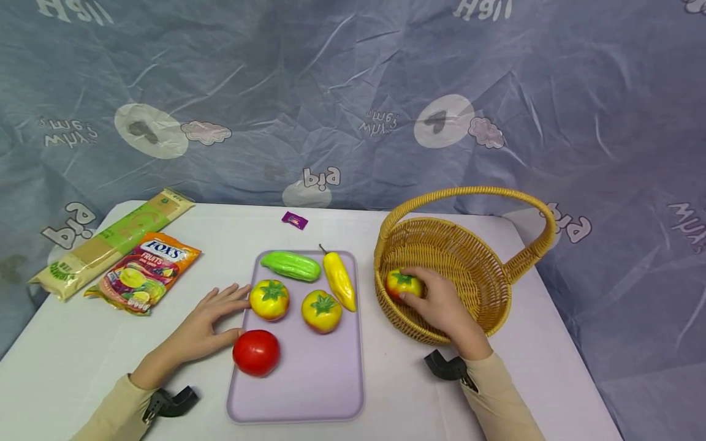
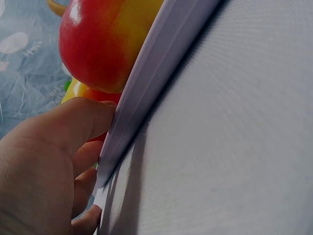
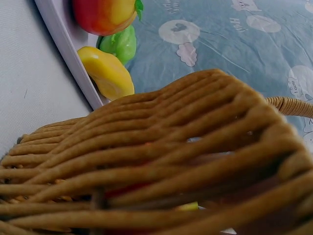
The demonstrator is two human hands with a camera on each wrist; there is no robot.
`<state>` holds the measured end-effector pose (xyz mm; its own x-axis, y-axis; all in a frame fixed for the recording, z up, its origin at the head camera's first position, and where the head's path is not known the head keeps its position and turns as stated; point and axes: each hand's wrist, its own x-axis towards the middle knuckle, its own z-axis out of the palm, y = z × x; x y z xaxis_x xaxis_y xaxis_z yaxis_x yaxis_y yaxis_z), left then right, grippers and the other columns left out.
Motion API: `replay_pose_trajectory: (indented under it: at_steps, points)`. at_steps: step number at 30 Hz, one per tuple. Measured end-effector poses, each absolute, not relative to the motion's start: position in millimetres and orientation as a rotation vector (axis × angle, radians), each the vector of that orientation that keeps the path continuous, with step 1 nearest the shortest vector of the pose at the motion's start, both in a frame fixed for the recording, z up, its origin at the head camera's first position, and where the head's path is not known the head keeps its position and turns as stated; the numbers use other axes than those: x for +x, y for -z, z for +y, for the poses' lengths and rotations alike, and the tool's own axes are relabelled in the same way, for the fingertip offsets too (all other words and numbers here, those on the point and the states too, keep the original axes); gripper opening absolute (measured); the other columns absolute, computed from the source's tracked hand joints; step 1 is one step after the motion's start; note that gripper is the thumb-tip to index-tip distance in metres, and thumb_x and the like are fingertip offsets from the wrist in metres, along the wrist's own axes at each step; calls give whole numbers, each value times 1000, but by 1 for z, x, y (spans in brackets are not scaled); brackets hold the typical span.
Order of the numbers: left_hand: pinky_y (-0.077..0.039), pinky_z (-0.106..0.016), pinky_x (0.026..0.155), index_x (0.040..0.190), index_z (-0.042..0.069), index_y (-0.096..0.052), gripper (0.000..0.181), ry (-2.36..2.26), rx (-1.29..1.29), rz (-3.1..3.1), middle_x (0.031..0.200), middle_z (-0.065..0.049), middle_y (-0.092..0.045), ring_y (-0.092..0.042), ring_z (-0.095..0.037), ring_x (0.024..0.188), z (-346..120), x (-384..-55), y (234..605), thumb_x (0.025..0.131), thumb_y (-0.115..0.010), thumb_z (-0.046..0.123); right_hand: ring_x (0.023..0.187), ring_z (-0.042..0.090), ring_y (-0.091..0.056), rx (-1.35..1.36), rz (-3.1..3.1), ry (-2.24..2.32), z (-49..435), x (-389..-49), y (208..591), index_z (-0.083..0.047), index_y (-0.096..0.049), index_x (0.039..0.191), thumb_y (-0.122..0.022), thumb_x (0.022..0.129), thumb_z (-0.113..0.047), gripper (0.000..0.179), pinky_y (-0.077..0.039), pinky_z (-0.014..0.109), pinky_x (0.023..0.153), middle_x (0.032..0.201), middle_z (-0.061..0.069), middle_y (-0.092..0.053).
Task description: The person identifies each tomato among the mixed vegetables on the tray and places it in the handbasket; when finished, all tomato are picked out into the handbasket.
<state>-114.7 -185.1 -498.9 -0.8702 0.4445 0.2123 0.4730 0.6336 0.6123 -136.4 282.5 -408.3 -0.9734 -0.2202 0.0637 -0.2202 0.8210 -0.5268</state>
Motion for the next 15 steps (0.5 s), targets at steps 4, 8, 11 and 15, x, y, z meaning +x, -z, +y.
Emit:
replay_pose_trajectory:
  at_steps: [4,8,11,15]
  points:
    - [-21,-74,118,130,16,-69,49,1074,-790,-2801,154,-11,-54,-43,-44,145,-185,-115,499,83,-79,27,101,33,-66,-363,3005,858,282,-136,408,-5,-65,130,-76,89,-9,42,-54,40,77,127,24,-67]
    - [-21,-74,118,130,16,-69,49,1073,-793,-2800,154,-11,-54,-43,-44,145,-185,-115,499,83,-79,28,111,39,-65,-405,2984,847,282,-135,408,-4,-60,133,-70,92,-4,42,-55,50,88,132,25,-64]
    - [-21,-74,118,129,16,-69,49,1073,-789,-2799,154,-10,-54,-44,-44,145,-185,-115,499,83,-78,28,116,41,-63,-436,2945,850,280,-135,408,-4,-55,136,-65,95,-1,42,-54,55,92,134,27,-62]
    - [-21,-75,117,129,17,-70,48,1080,-790,-2792,153,-11,-54,-44,-44,145,-186,-115,500,83,-79,28,116,41,-64,-424,2901,889,279,-135,409,-6,-53,137,-64,96,-1,43,-56,55,93,133,27,-62]
